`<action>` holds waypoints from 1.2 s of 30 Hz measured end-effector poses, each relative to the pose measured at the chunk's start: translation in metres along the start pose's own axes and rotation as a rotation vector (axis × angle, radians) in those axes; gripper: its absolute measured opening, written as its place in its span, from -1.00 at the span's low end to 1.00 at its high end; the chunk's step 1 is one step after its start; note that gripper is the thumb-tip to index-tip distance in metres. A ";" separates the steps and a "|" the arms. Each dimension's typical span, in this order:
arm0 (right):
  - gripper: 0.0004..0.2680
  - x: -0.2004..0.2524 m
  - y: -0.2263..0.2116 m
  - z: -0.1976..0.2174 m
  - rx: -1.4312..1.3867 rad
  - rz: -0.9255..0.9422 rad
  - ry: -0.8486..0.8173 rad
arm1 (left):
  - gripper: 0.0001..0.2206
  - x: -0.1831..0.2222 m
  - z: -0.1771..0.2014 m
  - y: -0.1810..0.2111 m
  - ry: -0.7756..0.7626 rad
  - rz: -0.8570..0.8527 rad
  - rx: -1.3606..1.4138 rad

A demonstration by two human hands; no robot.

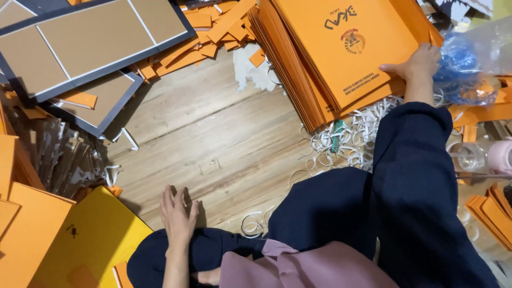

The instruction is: The person is manually assembling orange folders by applying adhesive strips to the edges and folding them over to create the pocket.

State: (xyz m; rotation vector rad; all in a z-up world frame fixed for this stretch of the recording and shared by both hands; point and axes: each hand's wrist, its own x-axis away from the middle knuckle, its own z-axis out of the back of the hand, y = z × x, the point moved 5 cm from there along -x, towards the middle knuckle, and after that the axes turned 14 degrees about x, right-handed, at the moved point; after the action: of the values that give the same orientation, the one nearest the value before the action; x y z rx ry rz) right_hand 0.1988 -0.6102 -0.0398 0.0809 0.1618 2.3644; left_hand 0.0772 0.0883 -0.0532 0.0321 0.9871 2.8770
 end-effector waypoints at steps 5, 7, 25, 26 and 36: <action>-0.26 -0.021 0.002 -0.002 0.166 -0.023 0.120 | -0.53 -0.004 -0.013 -0.009 -0.049 0.016 0.020; -0.39 -0.028 -0.002 -0.003 0.481 -0.006 0.395 | -0.52 -0.005 -0.014 -0.010 -0.056 0.041 0.015; -0.92 0.185 -0.058 0.274 -0.830 0.619 1.076 | -0.48 -0.034 -0.024 0.080 -0.141 0.381 1.458; -0.92 0.205 -0.078 0.268 -0.836 0.625 1.073 | -0.48 -0.041 -0.020 0.090 -0.132 0.383 1.458; -0.74 0.308 -0.190 0.130 -0.852 0.584 0.379 | -0.66 -0.052 -0.052 -0.002 0.471 0.480 1.646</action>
State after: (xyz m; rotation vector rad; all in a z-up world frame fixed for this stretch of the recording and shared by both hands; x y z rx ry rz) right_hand 0.1230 -0.2483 0.0651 -0.8269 -0.7882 2.7855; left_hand 0.1261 0.0529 -0.0950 -0.3135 3.3315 1.4014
